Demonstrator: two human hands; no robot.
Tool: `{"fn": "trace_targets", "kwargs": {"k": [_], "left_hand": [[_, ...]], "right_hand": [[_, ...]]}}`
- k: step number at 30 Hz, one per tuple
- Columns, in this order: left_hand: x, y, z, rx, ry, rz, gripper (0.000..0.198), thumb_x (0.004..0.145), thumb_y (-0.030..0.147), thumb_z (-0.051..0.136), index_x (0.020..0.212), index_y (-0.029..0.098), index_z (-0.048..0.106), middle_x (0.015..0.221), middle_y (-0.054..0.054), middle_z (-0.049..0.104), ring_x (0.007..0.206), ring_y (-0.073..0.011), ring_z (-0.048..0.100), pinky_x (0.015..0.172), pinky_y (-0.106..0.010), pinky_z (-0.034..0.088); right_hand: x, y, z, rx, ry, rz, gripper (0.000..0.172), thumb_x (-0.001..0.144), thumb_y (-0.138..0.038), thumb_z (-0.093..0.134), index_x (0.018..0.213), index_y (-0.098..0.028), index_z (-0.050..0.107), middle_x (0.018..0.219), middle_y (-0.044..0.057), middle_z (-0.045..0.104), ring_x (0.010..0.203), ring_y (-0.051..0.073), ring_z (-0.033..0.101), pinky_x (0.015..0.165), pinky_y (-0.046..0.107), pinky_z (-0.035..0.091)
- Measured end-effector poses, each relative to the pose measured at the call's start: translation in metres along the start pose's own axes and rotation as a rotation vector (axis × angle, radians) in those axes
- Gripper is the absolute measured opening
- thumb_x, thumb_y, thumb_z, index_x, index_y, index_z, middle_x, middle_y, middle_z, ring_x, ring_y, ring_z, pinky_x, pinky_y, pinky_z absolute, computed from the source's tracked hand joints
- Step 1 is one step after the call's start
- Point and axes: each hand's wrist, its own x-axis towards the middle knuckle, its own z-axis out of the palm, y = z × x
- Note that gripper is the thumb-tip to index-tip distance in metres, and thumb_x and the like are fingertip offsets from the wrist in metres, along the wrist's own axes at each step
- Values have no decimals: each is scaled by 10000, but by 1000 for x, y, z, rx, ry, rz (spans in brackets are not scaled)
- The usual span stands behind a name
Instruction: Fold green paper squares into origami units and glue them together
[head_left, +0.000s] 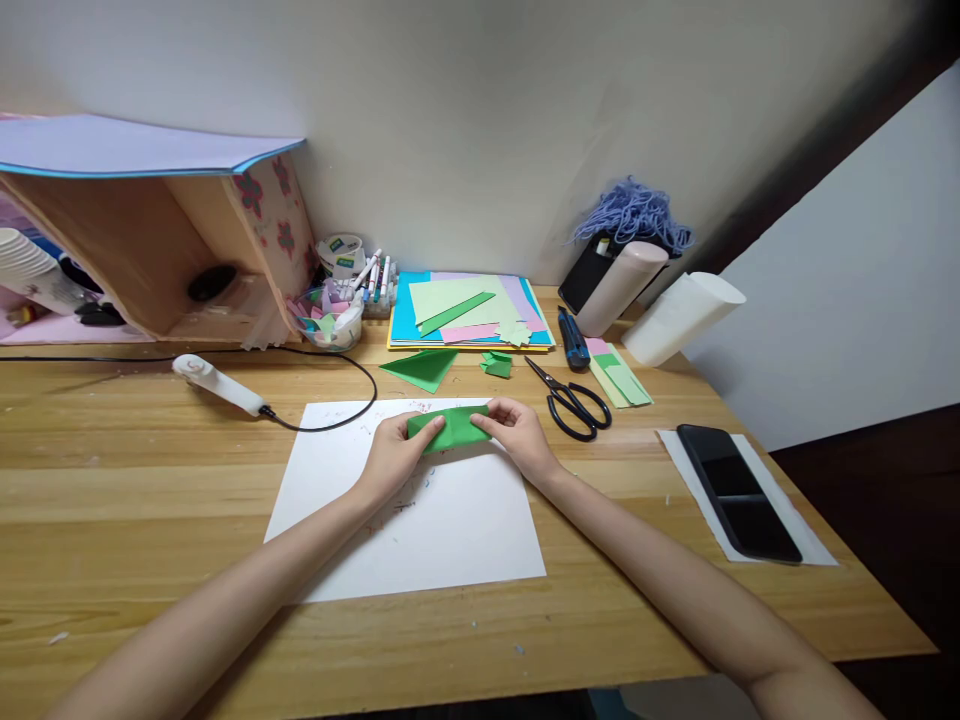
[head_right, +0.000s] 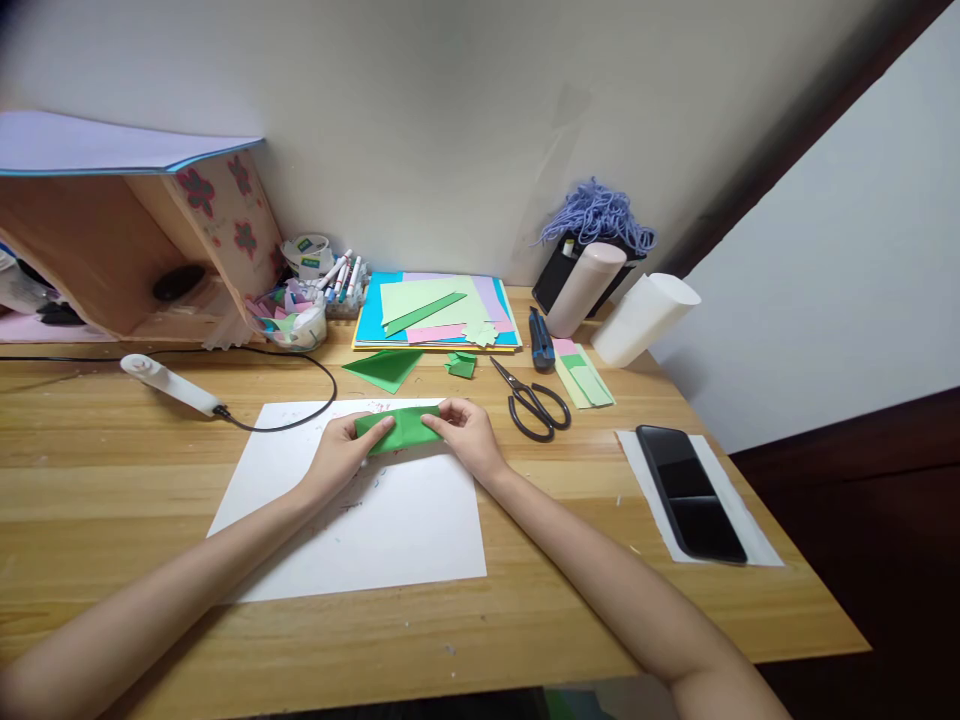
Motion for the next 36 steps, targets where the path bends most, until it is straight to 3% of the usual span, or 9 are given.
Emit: {"fn": "trace_targets", "kwargs": {"k": [3,8,15,36], "left_hand": [[0,1,0,29,23,12,362,695,488,600,627,133,620,564,11,551,524,-105,452,496,-214,330],[2,3,-1,32,62,62,292,641,422,671,751,152,690,772,-44,670,737,-175,572,643,-241,414],[3,2,0,51,67,5,304,633,438,671,702,143,699,717,-51,673,669,-171,565,594,-247,399],[5,1,0,70,59,46,312,670,448,634,686,138,664,684,-36,628,673,-161,531,607,-244,380]], "right_hand": [[0,1,0,-22,-12,-12,315,606,-390,729,601,-162,512,594,-34,475,563,93,447,546,225,364],[-1,0,0,-55,-31,-27,339,597,-402,733,591,-165,490,579,-41,445,543,88,425,527,222,349],[-2,1,1,-87,-54,-25,352,609,-436,717,587,-172,484,576,-33,455,543,99,427,526,232,355],[0,4,-1,-67,-97,-40,296,669,-419,674,623,-173,517,605,-24,483,570,107,455,551,235,374]]}}
